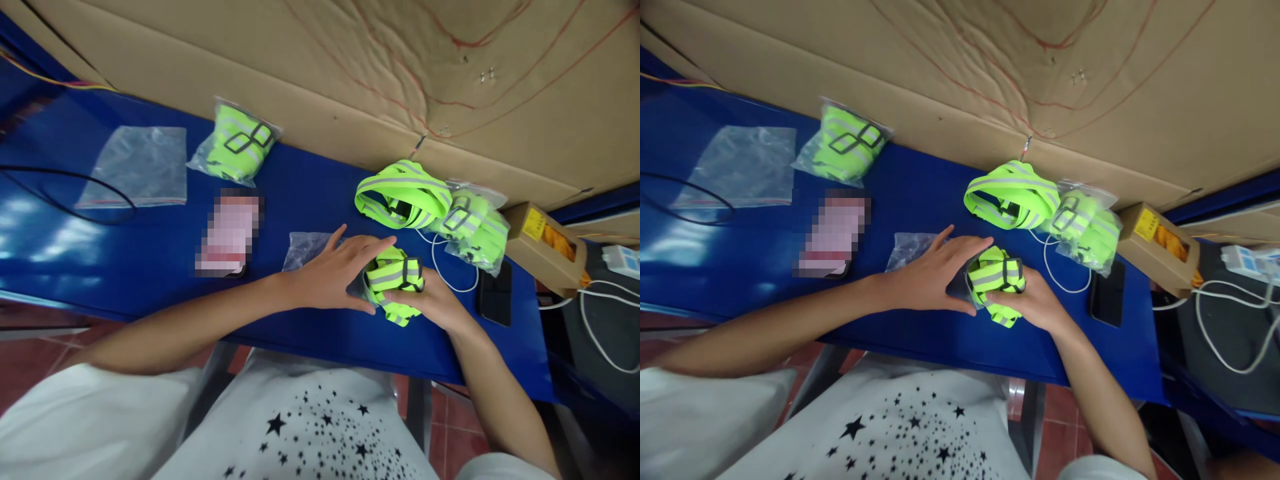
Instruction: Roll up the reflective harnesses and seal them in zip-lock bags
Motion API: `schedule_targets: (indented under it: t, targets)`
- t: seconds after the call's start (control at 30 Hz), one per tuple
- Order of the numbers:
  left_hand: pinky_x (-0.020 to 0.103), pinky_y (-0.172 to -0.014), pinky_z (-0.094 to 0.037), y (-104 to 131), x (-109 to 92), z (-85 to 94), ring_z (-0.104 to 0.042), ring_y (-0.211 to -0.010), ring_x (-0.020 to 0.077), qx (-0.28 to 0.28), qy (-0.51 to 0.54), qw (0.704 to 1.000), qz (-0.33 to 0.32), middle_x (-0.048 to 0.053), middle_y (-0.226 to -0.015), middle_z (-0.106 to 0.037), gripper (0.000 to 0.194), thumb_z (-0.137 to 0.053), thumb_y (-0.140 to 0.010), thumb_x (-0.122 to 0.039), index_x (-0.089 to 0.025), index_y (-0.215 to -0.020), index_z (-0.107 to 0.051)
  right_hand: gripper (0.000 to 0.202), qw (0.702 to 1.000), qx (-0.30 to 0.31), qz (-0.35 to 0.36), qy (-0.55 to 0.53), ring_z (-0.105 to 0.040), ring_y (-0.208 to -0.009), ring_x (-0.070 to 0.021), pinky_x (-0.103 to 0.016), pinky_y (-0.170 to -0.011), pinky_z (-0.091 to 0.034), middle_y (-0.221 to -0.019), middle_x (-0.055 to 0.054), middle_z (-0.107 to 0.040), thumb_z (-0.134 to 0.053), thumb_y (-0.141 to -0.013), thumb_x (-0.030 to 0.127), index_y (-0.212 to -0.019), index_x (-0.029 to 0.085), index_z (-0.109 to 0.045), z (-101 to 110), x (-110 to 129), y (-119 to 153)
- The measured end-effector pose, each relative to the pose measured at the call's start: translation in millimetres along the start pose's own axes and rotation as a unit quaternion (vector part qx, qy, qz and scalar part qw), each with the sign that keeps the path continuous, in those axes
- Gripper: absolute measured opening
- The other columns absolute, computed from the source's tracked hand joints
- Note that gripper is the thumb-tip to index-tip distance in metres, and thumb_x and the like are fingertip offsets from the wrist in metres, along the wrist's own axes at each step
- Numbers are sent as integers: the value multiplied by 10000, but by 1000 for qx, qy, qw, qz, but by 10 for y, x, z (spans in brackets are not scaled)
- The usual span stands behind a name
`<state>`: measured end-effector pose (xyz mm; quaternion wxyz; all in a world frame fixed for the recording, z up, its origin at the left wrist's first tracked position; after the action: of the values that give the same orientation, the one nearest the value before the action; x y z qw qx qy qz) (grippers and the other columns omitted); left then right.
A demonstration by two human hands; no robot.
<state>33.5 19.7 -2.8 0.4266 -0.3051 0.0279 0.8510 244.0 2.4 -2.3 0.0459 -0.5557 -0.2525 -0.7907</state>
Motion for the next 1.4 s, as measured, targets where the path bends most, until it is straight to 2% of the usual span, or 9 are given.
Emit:
schedule_targets:
  t: [0.27, 0.37, 0.53, 0.67, 0.8, 0.97, 1.1, 1.23, 1.4]
  targets:
    - [537, -1226, -261, -22, 80, -56, -501, -1398, 334, 19, -38, 998, -36, 192, -1527, -519, 1057, -749, -878, -572, -231, -1659, -123, 521, 998, 56, 5, 13, -729, -1072, -259, -378, -925, -589, -1179, -56, -769, -865, -773, 447, -1211, 210, -713, -11, -7, 30]
    - [466, -1146, -355, -14, 14, -18, -529, -1344, 318, 7, -42, 998, -40, 182, -1487, -541, 1012, -755, -894, -513, -232, -1651, -146, 549, 999, 22, 43, 3, -713, -1107, -247, -359, -929, -587, -1248, -57, -739, -815, -833, 456, -1307, 237, -648, -1, 32, 52]
    - [442, -1086, -397, -4, -20, 85, -539, -1312, 312, 8, -1, 1000, 12, 148, -1456, -552, 959, -729, -920, -490, -281, -1653, -147, 356, 996, -49, 46, 56, -721, -968, -224, -326, -829, -588, -1087, -31, -755, -758, -885, 491, -1129, 240, -695, -6, 106, 80]
    - [420, -1056, -416, -10, -46, 140, -577, -1226, 293, 13, 24, 999, 25, 118, -1385, -589, 945, -758, -896, -482, -301, -1646, -211, 340, 989, -36, 83, 121, -696, -817, -186, -300, -726, -561, -971, -5, -743, -758, -892, 463, -1148, 252, -681, -35, 170, 118]
    - [400, -1057, -428, -18, -85, 178, -611, -1188, 279, 23, 25, 999, 42, 109, -1344, -626, 999, -819, -835, -517, -271, -1633, -269, 348, 968, -24, 153, 198, -705, -854, -195, -328, -783, -568, -1030, -21, -746, -747, -910, 400, -1215, 260, -656, -50, 230, 168]
    - [425, -1052, -442, -29, -133, 178, -668, -1193, 315, 83, -2, 994, 68, 110, -1345, -695, 990, -829, -760, -646, -242, -1561, -407, 373, 942, -2, 215, 258, -715, -1032, -242, -370, -884, -573, -1202, -83, -724, -705, -939, 372, -1281, 244, -631, -105, 271, 209]
    - [393, -968, -507, -59, -196, 193, -730, -1099, 282, 73, -24, 996, 53, 87, -1286, -742, 875, -773, -819, -653, -236, -1521, -459, 375, 901, -36, 220, 371, -726, -1039, -266, -358, -804, -573, -1211, -88, -733, -668, -941, 367, -1296, 250, -648, -142, 311, 224]
    - [361, -861, -540, -88, -245, 200, -753, -1024, 274, 38, -47, 997, 38, 85, -1176, -775, 881, -748, -829, -669, -233, -1529, -441, 397, 866, -8, 207, 456, -740, -1025, -287, -338, -700, -546, -1251, -94, -727, -636, -938, 352, -1320, 247, -638, -202, 347, 209]
    - [335, -828, -525, -103, -332, 230, -753, -972, 270, 46, -91, 995, 16, 88, -1130, -781, 890, -736, -841, -660, -245, -1557, -410, 525, 874, 24, 170, 454, -749, -894, -297, -362, -673, -533, -1170, -134, -741, -658, -937, 523, -1344, 204, -568, -148, 346, 172]
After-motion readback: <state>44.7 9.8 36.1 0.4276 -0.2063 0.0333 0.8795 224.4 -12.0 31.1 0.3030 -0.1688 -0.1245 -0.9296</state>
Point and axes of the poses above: each hand's wrist, its own y-axis away from the middle knuckle, its own z-axis out of the back of the hand, x = y × z, the point moved 4 cm from there along -y, towards the middle knuckle
